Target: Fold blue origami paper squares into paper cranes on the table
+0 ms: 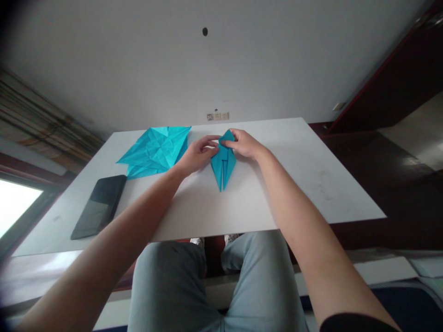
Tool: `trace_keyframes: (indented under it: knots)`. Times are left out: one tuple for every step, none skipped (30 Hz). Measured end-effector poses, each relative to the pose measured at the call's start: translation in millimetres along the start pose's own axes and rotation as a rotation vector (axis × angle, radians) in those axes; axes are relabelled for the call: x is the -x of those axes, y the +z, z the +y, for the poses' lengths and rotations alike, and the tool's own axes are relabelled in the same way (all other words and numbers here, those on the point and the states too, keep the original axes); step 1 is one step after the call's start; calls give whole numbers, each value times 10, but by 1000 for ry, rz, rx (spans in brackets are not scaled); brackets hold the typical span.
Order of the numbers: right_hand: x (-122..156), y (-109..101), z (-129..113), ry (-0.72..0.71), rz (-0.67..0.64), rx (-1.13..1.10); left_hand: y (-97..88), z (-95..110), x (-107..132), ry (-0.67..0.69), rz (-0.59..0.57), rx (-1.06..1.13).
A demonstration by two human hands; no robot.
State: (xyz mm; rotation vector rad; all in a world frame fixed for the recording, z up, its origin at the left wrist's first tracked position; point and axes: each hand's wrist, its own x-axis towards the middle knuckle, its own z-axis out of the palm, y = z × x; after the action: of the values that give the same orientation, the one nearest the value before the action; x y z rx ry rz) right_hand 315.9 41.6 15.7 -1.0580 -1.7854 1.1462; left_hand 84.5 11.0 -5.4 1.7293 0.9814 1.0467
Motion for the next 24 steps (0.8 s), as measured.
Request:
trace_keyframes:
  knots:
    - [-7, 7, 1, 1, 5, -13, -4, 5, 3, -12, 13, 1]
    - [-14, 10, 1, 4, 6, -29, -8, 6, 4, -22, 27, 6]
    - [-21, 11, 1, 5, 8, -46, -13, 4, 1, -28, 39, 14]
    - [-27, 8, 1, 3, 12, -64, -17, 1, -5, -31, 48, 22]
    - [-33, 3, 1, -3, 24, -82, -21, -3, -12, -32, 53, 29]
    - [-38, -6, 0, -9, 43, -95, -23, -7, -21, -32, 56, 34]
    - [-43, -16, -1, -14, 65, -101, -24, -11, -29, -29, 57, 36]
    - [-48, -27, -2, -13, 91, -100, -24, -13, -37, -26, 58, 38]
    - [-51, -36, -6, -7, 120, -92, -23, -13, -42, -22, 58, 40]
    - [-52, -44, -13, 2, 148, -82, -21, -14, -46, -18, 56, 42]
    - [-52, -49, -23, 11, 174, -73, -18, -14, -49, -17, 54, 44]
    - [-50, -50, -35, 19, 196, -70, -15, -14, -50, -17, 53, 44]
    - [-47, -49, -49, 29, 209, -75, -13, -16, -51, -20, 56, 41]
    - [-43, -46, -62, 40, 210, -89, -12, -19, -51, -23, 62, 37]
    - [-39, -42, -74, 53, 198, -110, -12, -22, -51, -26, 72, 32]
    - [-35, -38, -82, 67, 177, -135, -13, -27, -51, -29, 83, 26]
    - [-32, -35, -86, 81, 150, -162, -16, -30, -51, -31, 94, 16]
    - [-28, -33, -85, 92, 119, -185, -19, -33, -50, -31, 103, 1]
    - [-25, -32, -80, 98, 91, -201, -23, -35, -48, -30, 109, -19]
    - [-20, -31, -73, 101, 68, -208, -27, -34, -46, -28, 114, -42]
    - [-15, -30, -66, 101, 51, -207, -30, -31, -42, -24, 118, -65]
    - [-8, -27, -61, 98, 36, -199, -32, -27, -39, -20, 120, -86]
    - [0, -22, -57, 94, 22, -183, -34, -22, -35, -15, 119, -101]
    - [8, -14, -56, 87, 8, -163, -35, -16, -32, -11, 118, -110]
